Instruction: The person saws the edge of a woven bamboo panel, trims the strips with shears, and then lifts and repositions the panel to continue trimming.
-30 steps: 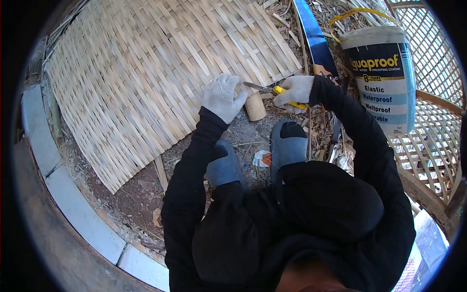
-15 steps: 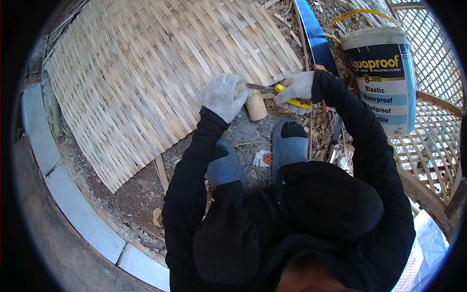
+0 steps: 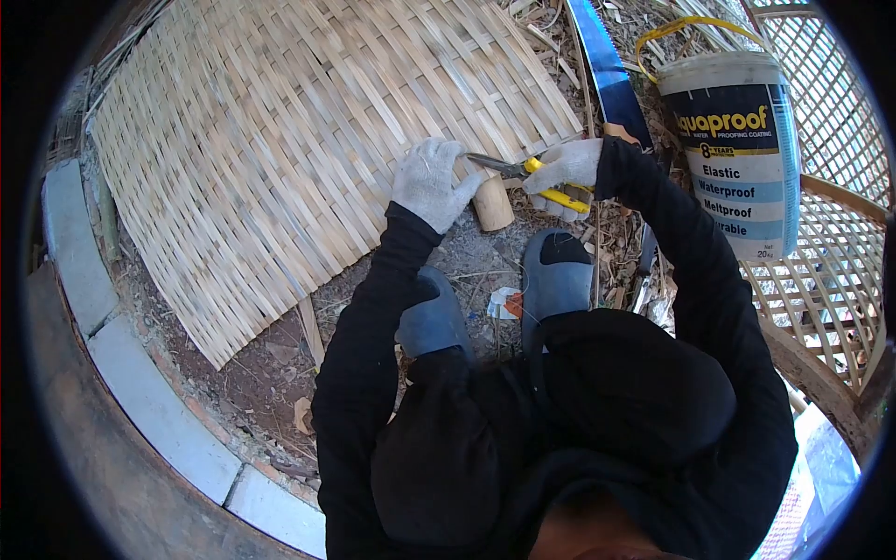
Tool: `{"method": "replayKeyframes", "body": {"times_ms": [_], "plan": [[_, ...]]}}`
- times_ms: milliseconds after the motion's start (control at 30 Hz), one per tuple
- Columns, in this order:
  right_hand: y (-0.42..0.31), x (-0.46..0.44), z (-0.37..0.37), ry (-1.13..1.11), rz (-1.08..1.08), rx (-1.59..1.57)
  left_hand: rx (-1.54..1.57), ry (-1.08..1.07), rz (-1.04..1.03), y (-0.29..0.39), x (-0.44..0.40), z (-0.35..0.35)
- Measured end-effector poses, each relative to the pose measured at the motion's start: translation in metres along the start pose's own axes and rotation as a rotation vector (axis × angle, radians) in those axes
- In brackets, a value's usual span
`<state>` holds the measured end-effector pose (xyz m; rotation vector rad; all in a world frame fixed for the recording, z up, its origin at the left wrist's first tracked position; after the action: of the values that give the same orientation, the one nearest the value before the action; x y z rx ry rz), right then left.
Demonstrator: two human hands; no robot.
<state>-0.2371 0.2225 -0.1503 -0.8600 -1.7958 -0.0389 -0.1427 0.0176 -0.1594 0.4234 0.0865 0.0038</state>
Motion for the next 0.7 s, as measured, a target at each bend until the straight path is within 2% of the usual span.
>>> {"method": "replayKeyframes", "body": {"times_ms": [167,467,700], "plan": [[-0.002,0.008,0.005,-0.004,-0.004,0.146,-0.004,0.013,-0.02,0.0,0.0,0.005],[-0.005,0.001,-0.004,-0.01,0.043,0.038,0.011,0.007,-0.028,-0.002,0.001,0.002],[-0.004,-0.01,0.001,0.019,0.122,0.123,-0.015,0.017,-0.001,0.002,-0.001,0.003]]}}
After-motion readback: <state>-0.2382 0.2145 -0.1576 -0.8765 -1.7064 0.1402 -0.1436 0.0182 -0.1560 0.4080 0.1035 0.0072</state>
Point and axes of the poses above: each hand's wrist, its own x-axis away from the middle knuckle, its own z-axis out of the back of the hand, y = z × x, the point moved 6 cm from there along -x, towards the middle knuckle, and after that the axes turned 13 degrees about -x, right-handed, at the moved point
